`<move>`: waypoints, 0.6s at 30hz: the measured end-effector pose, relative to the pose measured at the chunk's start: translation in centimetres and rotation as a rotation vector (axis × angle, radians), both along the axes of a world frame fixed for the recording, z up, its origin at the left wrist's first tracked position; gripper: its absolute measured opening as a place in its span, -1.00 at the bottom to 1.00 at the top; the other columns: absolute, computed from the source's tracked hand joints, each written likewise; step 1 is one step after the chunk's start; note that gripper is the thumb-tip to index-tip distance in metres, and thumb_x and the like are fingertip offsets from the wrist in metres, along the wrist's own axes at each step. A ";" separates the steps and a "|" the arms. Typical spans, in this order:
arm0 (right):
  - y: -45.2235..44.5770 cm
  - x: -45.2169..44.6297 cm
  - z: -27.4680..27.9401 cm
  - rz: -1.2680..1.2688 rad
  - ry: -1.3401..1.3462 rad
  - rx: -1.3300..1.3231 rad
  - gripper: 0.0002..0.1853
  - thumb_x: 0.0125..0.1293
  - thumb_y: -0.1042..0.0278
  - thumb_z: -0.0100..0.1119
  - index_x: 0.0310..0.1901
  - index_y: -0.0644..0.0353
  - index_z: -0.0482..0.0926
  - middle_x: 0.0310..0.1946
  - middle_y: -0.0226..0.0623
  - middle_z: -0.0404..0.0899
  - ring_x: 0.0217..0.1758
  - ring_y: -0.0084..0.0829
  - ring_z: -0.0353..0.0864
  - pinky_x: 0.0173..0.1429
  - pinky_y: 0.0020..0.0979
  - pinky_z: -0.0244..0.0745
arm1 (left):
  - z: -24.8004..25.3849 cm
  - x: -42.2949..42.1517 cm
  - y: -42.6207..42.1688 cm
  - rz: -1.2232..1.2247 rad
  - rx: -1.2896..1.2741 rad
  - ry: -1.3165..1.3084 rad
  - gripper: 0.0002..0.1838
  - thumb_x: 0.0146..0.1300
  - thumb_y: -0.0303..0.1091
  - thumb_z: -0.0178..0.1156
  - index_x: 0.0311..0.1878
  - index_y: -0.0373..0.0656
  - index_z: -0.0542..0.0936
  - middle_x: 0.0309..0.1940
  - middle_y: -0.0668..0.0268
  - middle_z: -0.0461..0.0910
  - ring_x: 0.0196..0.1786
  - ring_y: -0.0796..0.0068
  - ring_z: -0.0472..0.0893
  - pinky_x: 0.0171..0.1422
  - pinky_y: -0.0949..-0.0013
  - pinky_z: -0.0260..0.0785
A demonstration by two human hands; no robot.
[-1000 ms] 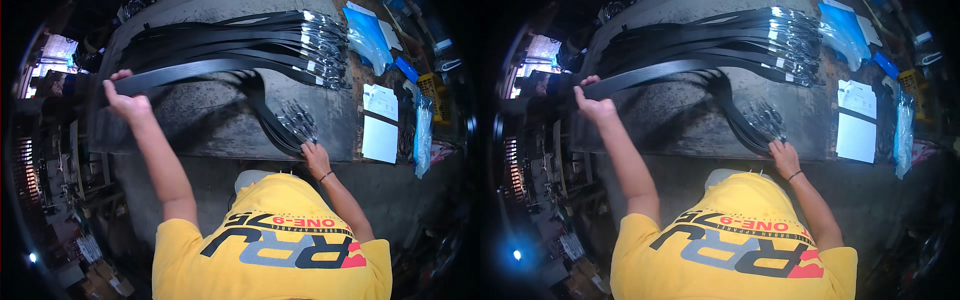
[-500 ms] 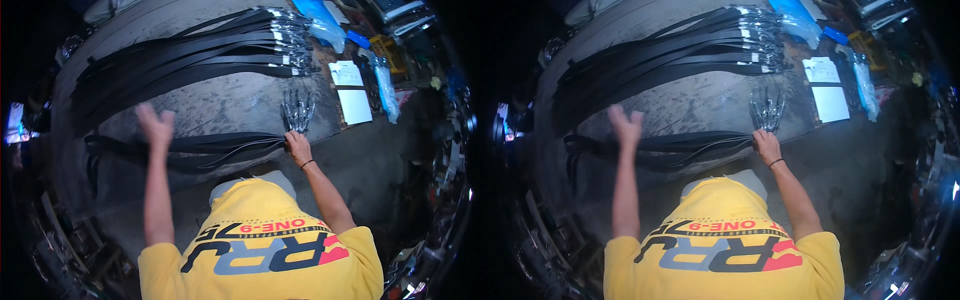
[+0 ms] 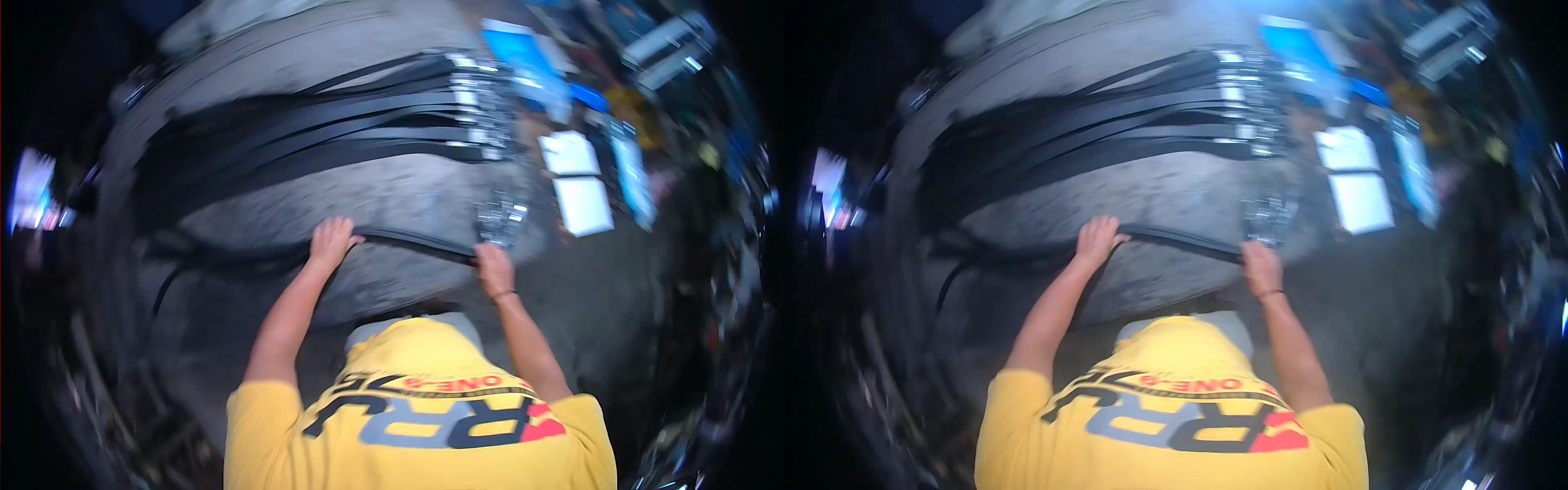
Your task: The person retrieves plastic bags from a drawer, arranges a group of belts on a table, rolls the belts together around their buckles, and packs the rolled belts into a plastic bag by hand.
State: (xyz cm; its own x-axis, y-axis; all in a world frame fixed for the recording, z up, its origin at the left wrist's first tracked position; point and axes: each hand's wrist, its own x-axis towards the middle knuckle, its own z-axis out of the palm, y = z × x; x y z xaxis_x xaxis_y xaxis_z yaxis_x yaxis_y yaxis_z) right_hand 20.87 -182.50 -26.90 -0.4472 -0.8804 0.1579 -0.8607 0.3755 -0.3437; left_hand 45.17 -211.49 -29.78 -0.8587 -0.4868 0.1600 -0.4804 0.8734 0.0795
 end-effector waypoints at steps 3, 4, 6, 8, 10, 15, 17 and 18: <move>-0.2 0.4 0.5 -0.024 0.070 0.002 -0.73 0.06 0.52 0.15 -0.13 0.19 0.47 -0.25 -0.16 0.48 -0.16 -0.08 0.48 -0.11 -0.14 0.40 | 0.7 6.9 -4.1 0.152 0.000 -0.060 -0.50 -0.06 0.17 0.23 -0.34 -0.10 0.45 -0.39 0.29 0.48 -0.24 0.25 0.50 -0.23 0.20 0.36; -0.1 0.4 0.2 -0.032 0.047 -0.006 -0.68 0.06 0.51 0.16 -0.08 0.18 0.47 -0.22 -0.15 0.48 -0.13 -0.07 0.48 -0.08 -0.15 0.40 | 0.8 9.5 -4.7 0.238 -0.039 -0.091 -0.48 -0.08 0.22 0.21 -0.32 -0.09 0.47 -0.37 0.31 0.49 -0.21 0.28 0.51 -0.13 0.20 0.35; 0.4 0.2 -0.9 -0.045 0.015 0.032 -0.67 0.09 0.50 0.16 -0.05 0.18 0.46 -0.11 -0.13 0.46 -0.06 -0.05 0.46 -0.02 -0.18 0.40 | 1.2 14.7 -5.6 0.361 -0.101 -0.134 -0.45 -0.09 0.26 0.20 -0.31 -0.08 0.49 -0.36 0.34 0.50 -0.17 0.31 0.52 -0.03 0.20 0.34; 0.6 0.1 -1.5 -0.026 0.040 0.011 -0.66 0.10 0.51 0.16 -0.03 0.18 0.45 -0.06 -0.12 0.45 -0.04 -0.04 0.45 -0.01 -0.19 0.39 | 1.8 18.7 -6.8 0.403 -0.108 -0.176 -0.44 -0.08 0.26 0.20 -0.30 -0.09 0.50 -0.33 0.32 0.51 -0.13 0.30 0.52 0.10 0.19 0.26; 0.7 -0.2 -2.1 -0.008 0.064 0.002 -0.62 0.09 0.57 0.17 -0.01 0.18 0.43 -0.05 -0.13 0.44 -0.02 -0.04 0.45 0.02 -0.20 0.39 | 2.4 21.4 -7.6 0.395 -0.107 -0.202 -0.44 -0.07 0.26 0.20 -0.29 -0.09 0.51 -0.32 0.31 0.52 -0.13 0.29 0.52 0.15 0.19 0.23; 0.9 -0.6 -3.4 -0.006 0.117 0.026 -0.60 0.09 0.64 0.15 0.01 0.20 0.41 -0.02 -0.11 0.42 0.02 -0.05 0.45 0.06 -0.22 0.39 | 4.0 23.8 -8.5 0.427 0.302 -0.347 -0.38 -0.06 0.28 0.19 -0.18 -0.10 0.48 -0.34 0.24 0.53 -0.12 0.21 0.52 0.24 0.21 0.18; 0.9 -0.5 -3.3 -0.018 0.106 0.034 -0.60 0.10 0.63 0.15 0.02 0.21 0.41 -0.02 -0.11 0.42 0.02 -0.05 0.44 0.06 -0.22 0.39 | 3.8 25.6 -9.2 0.338 0.244 -0.334 -0.36 -0.02 0.31 0.16 -0.23 -0.14 0.44 -0.32 0.20 0.53 -0.11 0.17 0.53 0.15 0.22 0.25; 0.9 -0.5 -3.3 -0.035 0.092 0.044 -0.61 0.11 0.63 0.14 0.02 0.22 0.41 -0.01 -0.11 0.42 0.03 -0.05 0.44 0.07 -0.22 0.38 | 3.2 26.7 -10.0 0.247 0.179 -0.298 -0.32 -0.07 0.33 0.18 -0.19 -0.15 0.45 -0.29 0.19 0.55 -0.08 0.13 0.53 0.13 0.16 0.27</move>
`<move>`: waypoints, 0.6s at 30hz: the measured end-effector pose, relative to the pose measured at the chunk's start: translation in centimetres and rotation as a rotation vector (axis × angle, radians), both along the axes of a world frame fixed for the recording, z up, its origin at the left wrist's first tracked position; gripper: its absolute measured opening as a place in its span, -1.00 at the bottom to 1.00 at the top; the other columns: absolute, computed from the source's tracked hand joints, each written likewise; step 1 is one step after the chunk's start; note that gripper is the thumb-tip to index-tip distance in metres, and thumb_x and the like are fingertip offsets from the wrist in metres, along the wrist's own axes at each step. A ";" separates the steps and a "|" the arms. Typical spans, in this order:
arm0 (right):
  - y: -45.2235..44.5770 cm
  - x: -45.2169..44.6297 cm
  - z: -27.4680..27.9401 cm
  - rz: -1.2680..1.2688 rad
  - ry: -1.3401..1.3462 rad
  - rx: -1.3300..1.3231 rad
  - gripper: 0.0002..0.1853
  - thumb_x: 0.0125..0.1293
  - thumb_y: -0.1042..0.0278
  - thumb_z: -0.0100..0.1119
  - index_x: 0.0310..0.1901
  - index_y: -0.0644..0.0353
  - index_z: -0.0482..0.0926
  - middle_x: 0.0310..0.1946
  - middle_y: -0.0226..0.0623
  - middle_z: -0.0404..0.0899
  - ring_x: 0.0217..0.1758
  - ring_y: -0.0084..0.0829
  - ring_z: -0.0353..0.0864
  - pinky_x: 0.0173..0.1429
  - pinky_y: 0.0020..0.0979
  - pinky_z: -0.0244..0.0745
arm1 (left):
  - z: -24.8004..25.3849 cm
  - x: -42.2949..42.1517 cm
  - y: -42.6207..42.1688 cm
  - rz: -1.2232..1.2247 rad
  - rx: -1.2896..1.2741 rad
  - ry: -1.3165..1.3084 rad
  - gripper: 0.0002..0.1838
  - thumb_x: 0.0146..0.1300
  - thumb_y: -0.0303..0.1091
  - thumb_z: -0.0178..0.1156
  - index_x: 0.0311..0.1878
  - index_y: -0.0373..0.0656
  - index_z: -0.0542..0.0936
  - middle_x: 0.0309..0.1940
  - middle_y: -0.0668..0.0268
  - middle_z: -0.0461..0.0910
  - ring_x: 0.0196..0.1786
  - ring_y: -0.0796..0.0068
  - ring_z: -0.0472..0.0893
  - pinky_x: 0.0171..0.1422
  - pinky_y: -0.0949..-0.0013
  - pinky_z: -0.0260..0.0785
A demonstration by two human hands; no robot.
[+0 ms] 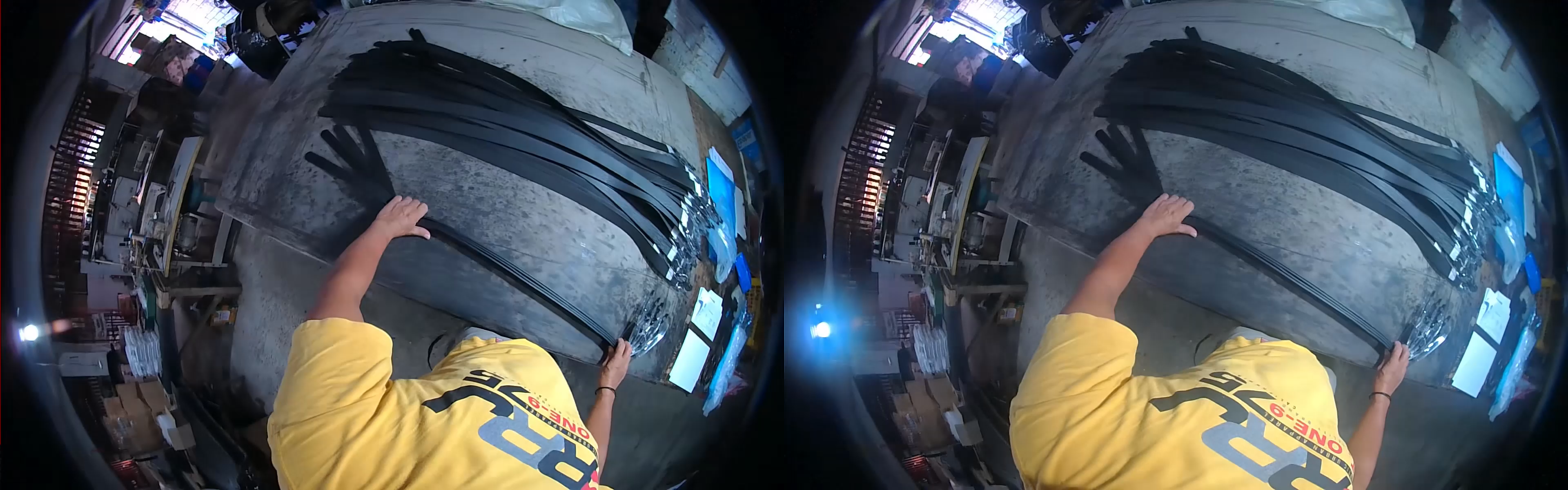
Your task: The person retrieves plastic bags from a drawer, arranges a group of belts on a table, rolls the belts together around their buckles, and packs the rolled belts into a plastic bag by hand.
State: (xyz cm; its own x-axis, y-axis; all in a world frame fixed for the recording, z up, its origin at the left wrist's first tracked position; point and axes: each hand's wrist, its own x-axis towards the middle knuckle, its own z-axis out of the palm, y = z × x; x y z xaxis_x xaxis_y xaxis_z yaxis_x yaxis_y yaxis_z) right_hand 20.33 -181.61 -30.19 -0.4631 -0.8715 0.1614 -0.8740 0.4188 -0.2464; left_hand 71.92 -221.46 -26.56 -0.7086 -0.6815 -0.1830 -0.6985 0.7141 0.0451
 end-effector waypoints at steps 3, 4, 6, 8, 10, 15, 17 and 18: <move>0.1 -0.1 -0.1 -0.010 -0.012 0.021 -0.63 0.14 0.60 0.12 0.03 0.22 0.41 0.00 -0.10 0.41 0.04 -0.04 0.43 0.08 -0.21 0.37 | -0.1 3.2 -2.0 -0.138 -0.050 0.011 -0.27 -0.12 0.36 0.21 -0.16 -0.16 0.45 -0.24 0.15 0.57 -0.03 0.06 0.53 0.08 0.07 0.31; 0.0 0.0 0.0 -0.012 -0.011 0.030 -0.64 0.16 0.61 0.10 0.03 0.23 0.41 0.01 -0.09 0.41 0.05 -0.03 0.43 0.10 -0.20 0.36 | -0.2 3.7 -2.5 -0.191 -0.044 -0.013 -0.26 -0.14 0.36 0.21 -0.16 -0.17 0.45 -0.21 0.13 0.58 -0.02 0.03 0.54 0.04 0.04 0.33; -0.1 0.1 0.1 -0.023 -0.024 0.037 -0.64 0.16 0.62 0.09 0.03 0.23 0.41 0.01 -0.09 0.41 0.06 -0.03 0.42 0.10 -0.20 0.36 | 1.6 2.4 -2.7 -0.052 0.131 -0.105 -0.27 -0.14 0.35 0.22 -0.16 -0.17 0.45 -0.21 0.11 0.58 -0.03 0.02 0.54 0.02 0.04 0.33; 0.1 0.1 0.0 -0.041 -0.033 0.055 -0.64 0.16 0.63 0.08 0.03 0.23 0.41 0.01 -0.09 0.41 0.06 -0.04 0.42 0.11 -0.21 0.36 | 3.4 1.6 -3.0 0.079 0.315 -0.200 -0.28 -0.13 0.33 0.23 -0.16 -0.17 0.45 -0.20 0.09 0.58 -0.04 0.01 0.55 0.00 0.05 0.34; 0.4 -0.3 0.1 -0.022 -0.051 0.076 -0.64 0.16 0.64 0.06 0.03 0.24 0.41 0.01 -0.08 0.41 0.08 -0.05 0.42 0.13 -0.22 0.35 | 4.3 2.2 -3.5 0.002 0.426 -0.288 -0.29 -0.12 0.32 0.22 -0.16 -0.18 0.46 -0.20 0.04 0.58 -0.04 -0.01 0.55 -0.02 0.08 0.36; -0.5 1.3 3.0 -0.184 -0.088 0.195 -0.63 0.14 0.53 0.14 0.03 0.16 0.46 0.10 -0.07 0.41 0.16 -0.05 0.38 0.22 -0.23 0.33 | 2.3 11.4 -4.8 -0.237 0.068 -0.056 -0.20 -0.30 0.33 0.24 -0.20 -0.26 0.52 -0.20 0.08 0.56 -0.04 0.05 0.52 0.05 0.13 0.34; -0.2 0.9 2.3 -0.118 -0.020 0.148 -0.65 0.12 0.49 0.18 -0.01 0.14 0.46 0.02 -0.13 0.46 0.09 -0.06 0.44 0.14 -0.21 0.38 | 6.7 7.1 -5.0 0.214 0.391 -0.404 -0.18 -0.32 0.38 0.31 -0.25 -0.27 0.58 -0.27 0.01 0.59 -0.11 -0.01 0.56 -0.05 0.07 0.39; -0.9 1.2 3.3 -0.129 -0.030 0.176 -0.65 0.11 0.48 0.20 -0.02 0.13 0.46 -0.02 -0.17 0.47 0.03 -0.07 0.46 0.09 -0.20 0.40 | 6.5 7.3 -5.8 0.231 0.423 -0.403 -0.19 -0.34 0.39 0.32 -0.31 -0.28 0.59 -0.29 -0.03 0.60 -0.13 -0.04 0.57 -0.08 0.05 0.39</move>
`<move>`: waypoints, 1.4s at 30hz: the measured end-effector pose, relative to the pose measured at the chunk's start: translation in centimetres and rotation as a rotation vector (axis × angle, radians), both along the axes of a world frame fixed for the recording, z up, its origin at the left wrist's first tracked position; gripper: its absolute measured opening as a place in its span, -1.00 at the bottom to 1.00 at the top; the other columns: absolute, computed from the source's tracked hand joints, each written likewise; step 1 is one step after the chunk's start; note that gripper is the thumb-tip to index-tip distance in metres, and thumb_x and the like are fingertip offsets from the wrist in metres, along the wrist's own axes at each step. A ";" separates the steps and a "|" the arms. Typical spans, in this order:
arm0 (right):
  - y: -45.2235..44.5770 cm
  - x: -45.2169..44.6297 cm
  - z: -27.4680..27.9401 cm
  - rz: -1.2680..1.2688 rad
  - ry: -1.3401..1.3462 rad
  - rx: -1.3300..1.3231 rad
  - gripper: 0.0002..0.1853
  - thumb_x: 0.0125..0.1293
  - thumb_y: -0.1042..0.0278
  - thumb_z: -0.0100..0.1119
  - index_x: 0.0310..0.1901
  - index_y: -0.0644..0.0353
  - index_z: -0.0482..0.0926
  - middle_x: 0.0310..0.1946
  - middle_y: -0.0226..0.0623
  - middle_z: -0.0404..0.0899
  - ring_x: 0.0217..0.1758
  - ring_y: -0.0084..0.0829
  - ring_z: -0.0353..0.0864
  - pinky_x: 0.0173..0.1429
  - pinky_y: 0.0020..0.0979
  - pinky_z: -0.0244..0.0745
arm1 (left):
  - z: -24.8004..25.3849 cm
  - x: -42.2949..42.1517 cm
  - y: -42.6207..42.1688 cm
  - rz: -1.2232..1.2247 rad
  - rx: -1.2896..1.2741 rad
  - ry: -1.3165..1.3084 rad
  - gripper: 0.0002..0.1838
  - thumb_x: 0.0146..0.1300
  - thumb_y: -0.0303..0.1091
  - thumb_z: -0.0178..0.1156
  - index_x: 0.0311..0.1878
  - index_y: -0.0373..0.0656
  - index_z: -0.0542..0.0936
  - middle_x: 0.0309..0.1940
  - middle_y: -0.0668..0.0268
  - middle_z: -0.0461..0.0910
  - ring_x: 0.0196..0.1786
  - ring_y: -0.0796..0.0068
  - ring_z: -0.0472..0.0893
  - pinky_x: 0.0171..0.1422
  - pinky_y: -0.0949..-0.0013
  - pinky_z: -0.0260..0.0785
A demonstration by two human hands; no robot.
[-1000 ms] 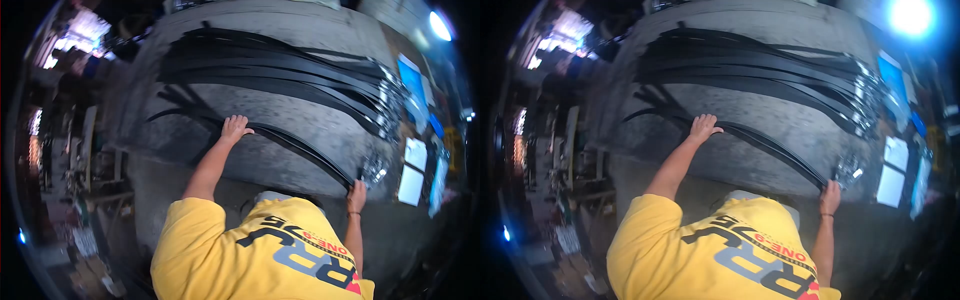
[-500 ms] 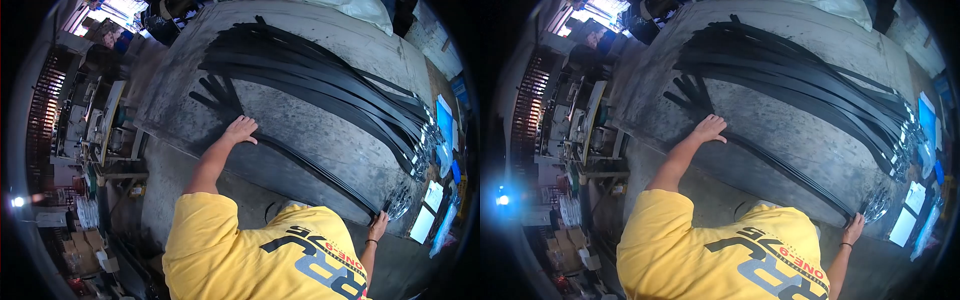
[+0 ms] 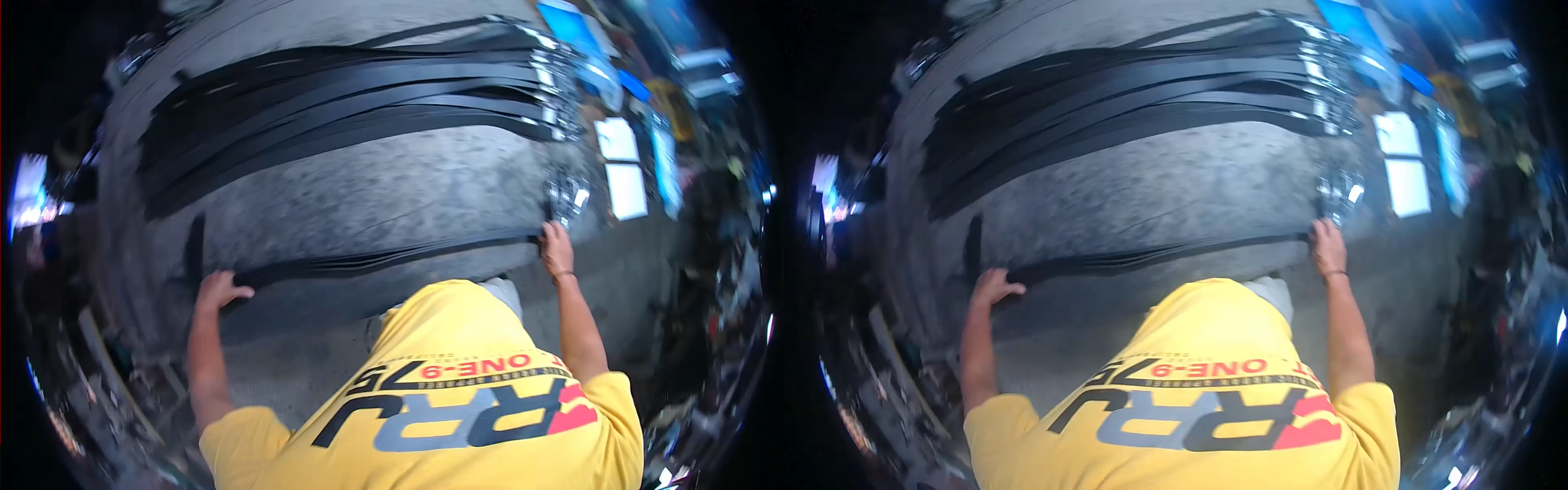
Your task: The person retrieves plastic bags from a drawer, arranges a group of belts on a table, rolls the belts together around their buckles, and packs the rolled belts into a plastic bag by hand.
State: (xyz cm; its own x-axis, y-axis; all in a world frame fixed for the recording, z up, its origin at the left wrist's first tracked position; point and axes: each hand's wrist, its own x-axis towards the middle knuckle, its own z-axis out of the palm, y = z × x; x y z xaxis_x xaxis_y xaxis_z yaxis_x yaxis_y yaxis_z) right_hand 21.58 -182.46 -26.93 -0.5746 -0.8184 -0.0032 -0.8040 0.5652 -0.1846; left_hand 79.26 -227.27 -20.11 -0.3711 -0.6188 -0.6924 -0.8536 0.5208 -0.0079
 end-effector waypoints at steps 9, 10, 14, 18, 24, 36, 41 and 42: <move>-0.3 0.9 0.0 0.011 0.032 -0.059 -0.68 0.12 0.38 0.20 -0.06 0.03 0.44 -0.10 -0.30 0.43 -0.14 -0.14 0.48 -0.07 -0.19 0.42 | 1.0 -4.5 -0.9 -0.167 0.048 0.245 -0.07 -0.40 0.11 0.48 0.09 -0.25 0.46 0.00 0.00 0.47 0.11 0.01 0.43 0.23 0.10 0.22; -0.4 1.0 0.2 -0.010 0.017 -0.041 -0.68 0.11 0.39 0.19 -0.06 0.04 0.45 -0.09 -0.31 0.43 -0.15 -0.15 0.48 -0.09 -0.20 0.42 | 0.9 -6.4 1.2 -0.238 0.076 0.326 0.05 -0.45 0.14 0.49 0.18 -0.23 0.37 0.06 0.00 0.41 0.16 -0.02 0.37 0.27 0.06 0.17; -0.5 1.2 0.3 -0.034 -0.001 -0.035 -0.68 0.12 0.39 0.19 -0.06 0.03 0.44 -0.10 -0.32 0.42 -0.15 -0.17 0.46 -0.08 -0.20 0.40 | -2.9 -10.4 8.9 -0.294 -0.194 0.490 -0.03 -0.26 0.11 0.43 0.24 -0.17 0.31 -0.06 0.09 0.38 0.07 0.04 0.34 0.20 0.07 0.16; -0.4 1.3 0.3 -0.028 -0.007 -0.047 -0.68 0.14 0.38 0.19 -0.05 0.00 0.44 -0.09 -0.33 0.42 -0.14 -0.18 0.45 -0.09 -0.20 0.41 | -5.0 -8.0 11.0 -0.245 -0.393 0.471 -0.45 -0.10 0.06 0.36 -0.24 -0.21 0.46 -0.21 0.13 0.38 -0.04 0.08 0.36 0.08 0.08 0.20; -0.5 1.2 -0.1 -0.044 -0.006 -0.083 -0.68 0.14 0.37 0.18 -0.05 -0.01 0.44 -0.09 -0.35 0.43 -0.15 -0.19 0.46 -0.09 -0.19 0.42 | -5.9 2.5 9.5 -0.179 -0.636 0.306 -0.44 -0.04 0.21 0.18 -0.32 -0.17 0.44 -0.31 0.19 0.40 -0.10 0.14 0.41 0.15 0.07 0.17; -8.8 7.1 -0.7 0.003 -0.070 -0.159 -0.79 0.20 0.32 0.07 -0.11 -0.03 0.44 -0.20 -0.32 0.39 -0.23 -0.21 0.45 -0.19 -0.21 0.38 | -0.5 5.6 3.2 0.103 -0.634 -0.169 -0.31 0.00 0.30 0.13 0.00 -0.10 0.50 -0.04 0.21 0.49 0.15 0.16 0.37 0.33 -0.19 -0.02; -8.4 7.3 -1.5 -0.005 -0.051 -0.192 -0.74 0.18 0.32 0.08 -0.07 -0.03 0.42 -0.18 -0.32 0.38 -0.23 -0.21 0.44 -0.20 -0.20 0.38 | -3.7 -6.7 7.0 -0.173 -0.562 0.325 0.08 -0.19 0.29 0.32 0.34 -0.17 0.20 0.32 0.00 0.18 0.43 0.01 0.04 0.40 -0.24 -0.18; -8.4 7.2 -1.6 -0.023 -0.045 -0.197 -0.74 0.18 0.32 0.08 -0.07 -0.03 0.42 -0.18 -0.32 0.38 -0.23 -0.21 0.44 -0.20 -0.20 0.38 | -4.2 -10.4 8.3 -0.220 -0.546 0.420 0.09 -0.20 0.28 0.33 0.34 -0.19 0.19 0.33 0.00 0.17 0.43 -0.01 0.03 0.40 -0.23 -0.19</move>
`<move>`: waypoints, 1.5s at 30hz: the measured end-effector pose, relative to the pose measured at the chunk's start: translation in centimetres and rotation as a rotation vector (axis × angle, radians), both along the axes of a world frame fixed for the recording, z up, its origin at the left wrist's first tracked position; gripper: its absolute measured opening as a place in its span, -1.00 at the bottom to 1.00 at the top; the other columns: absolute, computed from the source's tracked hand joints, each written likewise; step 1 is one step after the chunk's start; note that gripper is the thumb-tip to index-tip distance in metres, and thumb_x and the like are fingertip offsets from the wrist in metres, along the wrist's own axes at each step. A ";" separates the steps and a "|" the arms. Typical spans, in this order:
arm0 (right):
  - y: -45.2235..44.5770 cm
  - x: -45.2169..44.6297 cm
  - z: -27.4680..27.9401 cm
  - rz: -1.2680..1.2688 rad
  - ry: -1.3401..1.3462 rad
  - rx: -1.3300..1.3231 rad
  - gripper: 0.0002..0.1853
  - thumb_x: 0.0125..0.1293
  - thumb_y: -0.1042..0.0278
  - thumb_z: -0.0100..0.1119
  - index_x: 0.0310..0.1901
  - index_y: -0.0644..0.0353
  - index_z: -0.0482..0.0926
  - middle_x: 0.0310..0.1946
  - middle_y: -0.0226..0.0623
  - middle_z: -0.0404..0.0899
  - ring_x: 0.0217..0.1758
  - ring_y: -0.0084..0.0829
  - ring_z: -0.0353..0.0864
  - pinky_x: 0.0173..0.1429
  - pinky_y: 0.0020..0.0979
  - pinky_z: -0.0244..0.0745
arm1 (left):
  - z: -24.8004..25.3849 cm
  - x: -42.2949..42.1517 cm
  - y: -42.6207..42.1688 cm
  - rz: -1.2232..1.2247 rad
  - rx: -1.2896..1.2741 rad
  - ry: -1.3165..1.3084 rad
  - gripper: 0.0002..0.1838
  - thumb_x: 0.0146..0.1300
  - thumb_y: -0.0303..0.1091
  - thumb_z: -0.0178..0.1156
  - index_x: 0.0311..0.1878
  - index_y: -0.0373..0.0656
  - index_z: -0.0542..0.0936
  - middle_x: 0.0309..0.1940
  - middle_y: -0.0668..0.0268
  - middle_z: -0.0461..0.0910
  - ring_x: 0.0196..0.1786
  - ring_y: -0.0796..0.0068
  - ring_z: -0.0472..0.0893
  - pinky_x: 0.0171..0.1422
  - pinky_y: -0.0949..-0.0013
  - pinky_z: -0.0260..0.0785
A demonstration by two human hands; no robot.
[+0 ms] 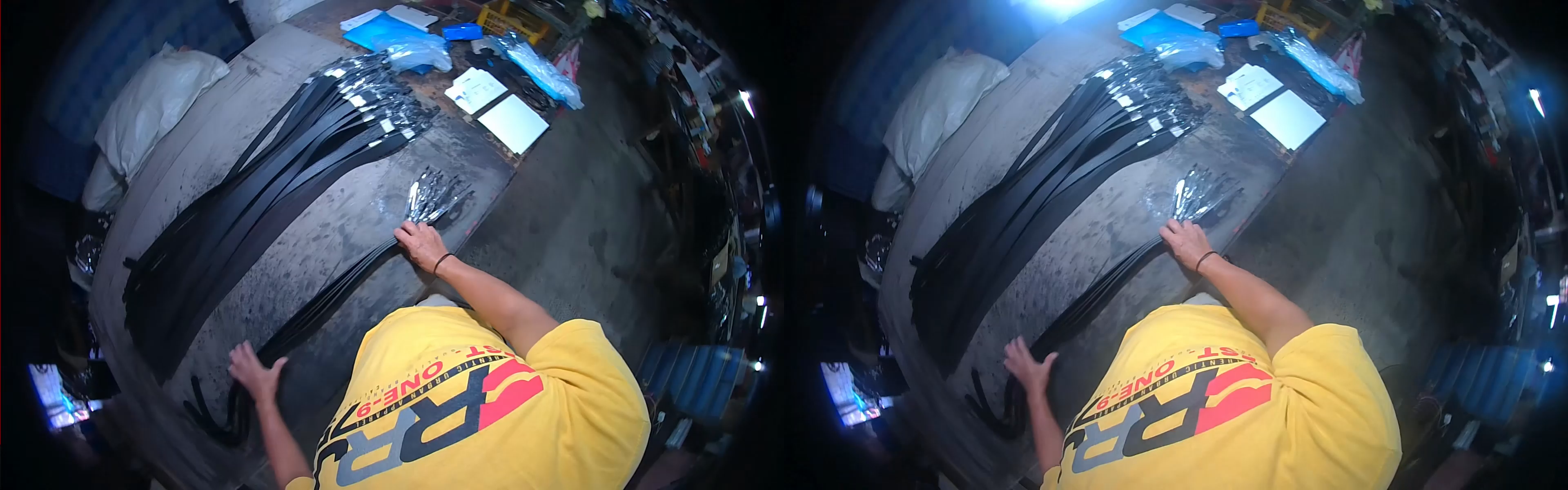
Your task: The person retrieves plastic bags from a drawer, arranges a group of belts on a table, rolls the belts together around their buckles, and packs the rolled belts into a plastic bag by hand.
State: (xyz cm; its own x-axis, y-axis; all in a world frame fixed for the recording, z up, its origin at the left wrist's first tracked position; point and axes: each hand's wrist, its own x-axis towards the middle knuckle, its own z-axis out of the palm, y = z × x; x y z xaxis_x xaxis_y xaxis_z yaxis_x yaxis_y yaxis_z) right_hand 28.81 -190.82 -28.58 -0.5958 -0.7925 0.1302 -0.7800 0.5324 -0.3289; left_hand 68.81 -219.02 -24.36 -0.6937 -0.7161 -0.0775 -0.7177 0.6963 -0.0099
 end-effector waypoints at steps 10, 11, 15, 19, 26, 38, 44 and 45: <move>6.8 2.2 3.7 -0.044 -0.107 -0.144 -0.48 0.13 0.37 0.19 0.17 0.08 0.34 0.16 -0.18 0.31 -0.02 -0.12 0.47 0.06 -0.21 0.44 | -1.0 -24.4 12.3 -0.512 0.311 0.349 0.09 -0.13 0.14 0.38 0.36 -0.30 0.11 0.35 -0.03 0.12 0.46 -0.01 -0.01 0.47 -0.14 -0.28; 8.6 2.6 3.5 -0.082 -0.124 -0.145 -0.49 0.15 0.36 0.18 0.17 0.08 0.34 0.17 -0.17 0.30 0.03 -0.12 0.46 0.09 -0.20 0.42 | -1.3 -25.0 12.8 -0.540 0.305 0.338 0.08 -0.12 0.11 0.39 0.36 -0.30 0.11 0.35 -0.05 0.12 0.45 -0.03 -0.01 0.47 -0.15 -0.26; 17.0 4.5 1.1 -0.345 -0.295 -0.019 -0.56 0.22 0.31 0.13 0.16 0.04 0.37 0.19 -0.17 0.27 0.14 -0.07 0.39 0.16 -0.19 0.38 | -2.0 -26.6 14.5 -0.600 0.245 0.286 0.06 -0.13 0.06 0.41 0.35 -0.31 0.11 0.33 -0.10 0.12 0.44 -0.08 0.00 0.46 -0.16 -0.22; 25.5 7.1 -1.5 -0.646 -0.554 0.040 -0.59 0.26 0.26 0.06 0.15 0.04 0.38 0.20 -0.21 0.27 0.21 -0.08 0.33 0.25 -0.15 0.29 | -0.6 -27.7 17.7 -0.626 0.187 0.271 0.07 -0.15 0.04 0.43 0.35 -0.30 0.11 0.34 -0.11 0.08 0.44 -0.13 -0.01 0.45 -0.17 -0.20; 39.2 9.8 -5.8 -0.914 -0.976 0.319 -0.53 0.21 0.19 0.14 0.16 0.11 0.43 0.13 -0.10 0.44 0.20 -0.14 0.40 0.25 -0.23 0.32 | -1.0 -29.3 28.7 -0.790 0.194 0.401 -0.06 0.02 -0.01 0.34 0.34 -0.29 0.12 0.33 -0.14 0.07 0.41 -0.24 -0.01 0.41 -0.23 -0.16; 51.3 13.5 -11.9 -1.255 -1.044 -0.153 -0.58 0.19 0.17 0.14 0.05 0.21 0.51 -0.02 -0.07 0.55 0.07 -0.15 0.52 0.12 -0.25 0.41 | -6.1 -30.8 36.7 -0.763 0.851 -0.315 -0.54 0.23 -0.05 0.06 -0.12 -0.34 0.53 -0.30 -0.15 0.57 -0.10 -0.13 0.56 -0.04 0.12 0.38; 52.7 15.9 -13.4 -1.350 -1.090 -0.137 -0.57 0.21 0.12 0.11 0.04 0.20 0.51 0.01 -0.06 0.54 0.09 -0.10 0.50 0.14 -0.21 0.39 | -8.1 -36.6 35.1 -0.784 0.667 -0.529 -0.41 0.12 0.05 0.17 -0.02 -0.34 0.55 -0.22 -0.16 0.57 -0.03 -0.06 0.56 0.02 0.13 0.38; 53.2 16.0 -12.5 -1.377 -1.171 -0.130 -0.57 0.22 0.13 0.10 0.05 0.20 0.51 0.03 -0.05 0.53 0.10 -0.11 0.49 0.16 -0.22 0.38 | -7.7 -38.0 36.5 -0.826 0.668 -0.539 -0.41 0.12 0.05 0.17 -0.02 -0.34 0.55 -0.22 -0.16 0.57 -0.03 -0.06 0.56 0.02 0.13 0.38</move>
State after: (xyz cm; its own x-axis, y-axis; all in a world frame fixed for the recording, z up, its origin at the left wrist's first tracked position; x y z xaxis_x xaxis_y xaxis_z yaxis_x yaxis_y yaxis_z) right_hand 44.79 -137.66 -41.05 -0.5647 0.2732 -0.7787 0.7888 0.4560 -0.4121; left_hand 30.79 -182.50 -32.10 -0.6895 0.2247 -0.6886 -0.0642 0.9280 0.3671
